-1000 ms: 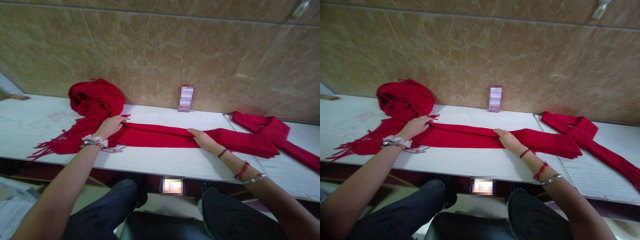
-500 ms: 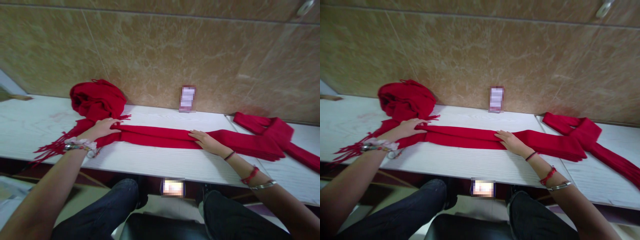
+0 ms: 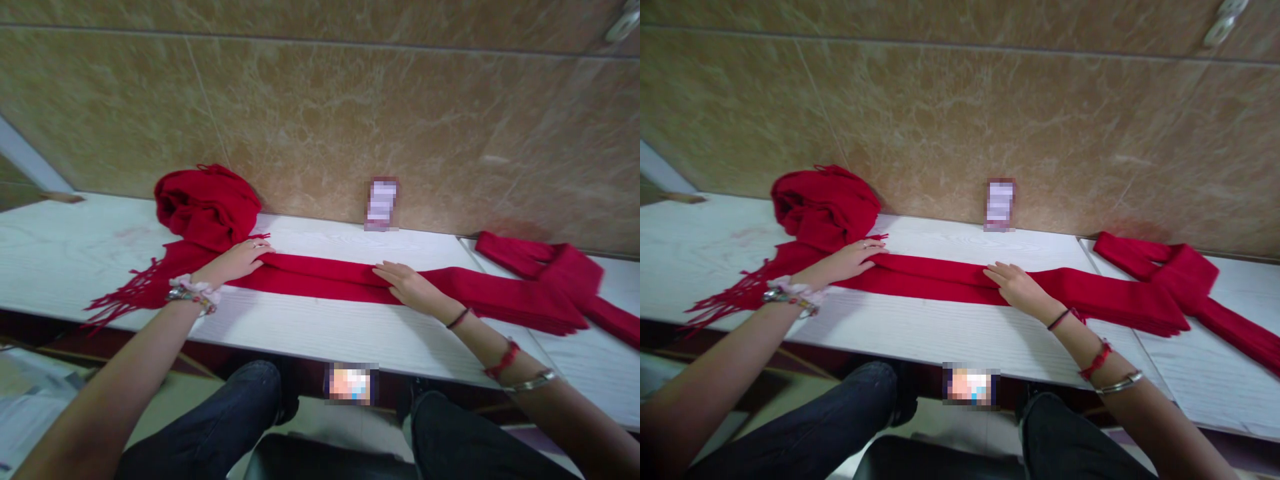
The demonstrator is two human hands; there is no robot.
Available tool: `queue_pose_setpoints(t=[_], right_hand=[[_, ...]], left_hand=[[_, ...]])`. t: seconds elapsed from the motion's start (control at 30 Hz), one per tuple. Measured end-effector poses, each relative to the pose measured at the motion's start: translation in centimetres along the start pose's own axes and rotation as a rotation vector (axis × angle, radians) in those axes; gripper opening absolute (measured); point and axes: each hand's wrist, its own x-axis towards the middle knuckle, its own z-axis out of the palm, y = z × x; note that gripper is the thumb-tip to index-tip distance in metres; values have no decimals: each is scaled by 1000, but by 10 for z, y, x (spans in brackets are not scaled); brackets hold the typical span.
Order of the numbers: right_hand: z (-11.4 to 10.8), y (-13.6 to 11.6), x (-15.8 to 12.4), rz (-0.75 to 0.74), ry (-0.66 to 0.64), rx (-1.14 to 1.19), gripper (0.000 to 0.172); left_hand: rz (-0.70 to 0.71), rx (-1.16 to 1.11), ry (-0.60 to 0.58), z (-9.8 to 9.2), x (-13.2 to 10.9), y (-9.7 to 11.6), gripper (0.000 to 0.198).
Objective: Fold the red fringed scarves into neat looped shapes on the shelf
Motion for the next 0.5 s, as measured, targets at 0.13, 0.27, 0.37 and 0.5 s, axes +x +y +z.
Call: queue_pose_setpoints(t=[0.13,0.27,0.37,0.5], right_hand=[[3,-13,13,-7,-23,-26,44],[4,-11,15,107,18,99,43],[-1,-4,9,218,130,216,43],[-7,0,-1,98,90,267,44]], left_hand=[[24,-40,-6,6,4,25,45],[-37,4,38,-3,3,33,50],[7,2,67,-14,1,34,48],[165,-9,-64,-6,-15,40,45]])
